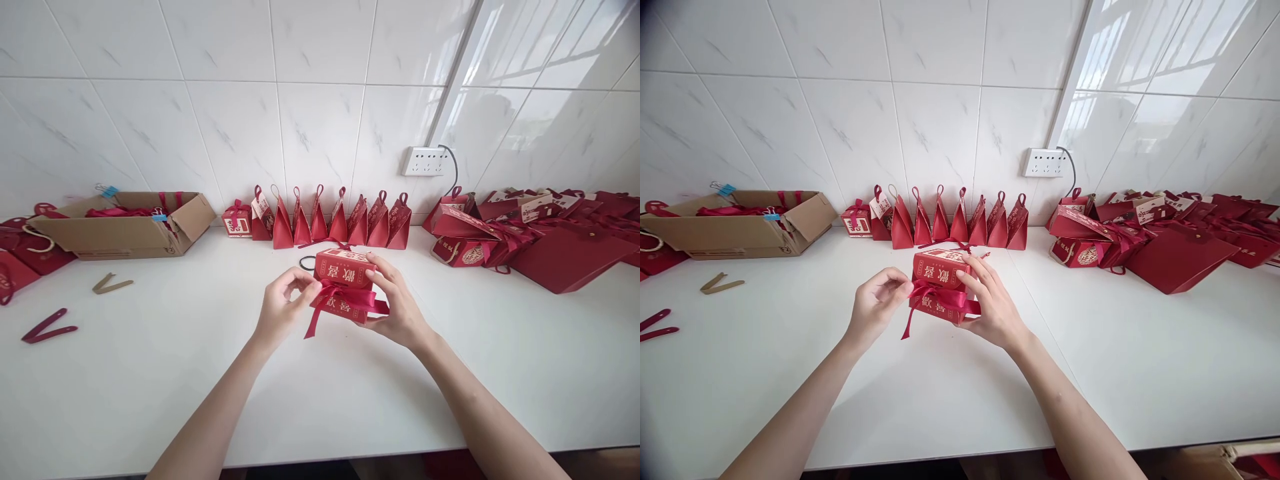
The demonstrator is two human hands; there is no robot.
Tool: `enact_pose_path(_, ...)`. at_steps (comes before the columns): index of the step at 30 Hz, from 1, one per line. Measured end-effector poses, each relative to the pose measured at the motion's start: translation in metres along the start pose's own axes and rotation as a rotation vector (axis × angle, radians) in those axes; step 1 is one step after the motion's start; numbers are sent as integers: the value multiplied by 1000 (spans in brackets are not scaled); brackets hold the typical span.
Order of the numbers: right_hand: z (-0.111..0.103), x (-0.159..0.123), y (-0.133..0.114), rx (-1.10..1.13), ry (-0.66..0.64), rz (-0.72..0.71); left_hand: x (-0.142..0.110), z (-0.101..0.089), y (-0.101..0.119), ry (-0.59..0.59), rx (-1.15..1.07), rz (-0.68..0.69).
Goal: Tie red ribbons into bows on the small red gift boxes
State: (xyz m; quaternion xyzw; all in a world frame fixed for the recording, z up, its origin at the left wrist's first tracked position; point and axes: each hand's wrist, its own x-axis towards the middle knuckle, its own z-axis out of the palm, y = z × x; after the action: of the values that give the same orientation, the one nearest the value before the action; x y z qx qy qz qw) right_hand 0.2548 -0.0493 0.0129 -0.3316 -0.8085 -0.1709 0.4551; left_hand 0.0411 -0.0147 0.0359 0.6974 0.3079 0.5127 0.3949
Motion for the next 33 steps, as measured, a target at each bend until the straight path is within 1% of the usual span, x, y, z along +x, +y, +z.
enact_pose_path(3, 1, -1, 1, -2, -12, 9, -5, 8, -4, -16, 36, 111)
enact_pose_path(5, 1, -2, 2, -9, -14, 14, -6, 12, -7, -1, 78, 120)
enact_pose_path(6, 1, -2, 2, -13, -15, 13, -6, 12, -8, 20, 80, 86)
enact_pose_path(9, 1, -3, 3, -18, -13, 11, -4, 12, -11, 99, 2, -96)
enact_pose_path(11, 2, -3, 4, -13, -9, 11, -1, 10, -11, 111, -59, -170)
enact_pose_path(15, 2, -3, 3, -8, -22, 11, 1, 7, -8, 116, -88, -183)
enact_pose_path(18, 2, -3, 2, -11, -25, 17, 0, 8, -6, 89, -1, -235)
enact_pose_path(20, 2, -2, 1, -6, -25, 24, 0, 9, -5, 66, 41, -221)
enact_pose_path(23, 3, -3, 0, 2, -36, 34, -2, 11, -7, 91, 47, -101)
enact_pose_path(25, 4, -3, 0, 9, -46, 40, -3, 12, -9, 125, 84, 38)
enact_pose_path(27, 4, -3, 0, 17, -50, 41, -5, 14, -11, 144, 166, 266)
enact_pose_path(30, 5, -3, -1, 25, -37, 34, -8, 15, -14, 95, 365, 666)
enact_pose_path(31, 5, -2, -2, 27, -29, 33, -9, 15, -16, 70, 438, 767)
enact_pose_path(33, 5, -2, -2, 31, -17, 33, -11, 16, -18, 38, 549, 890)
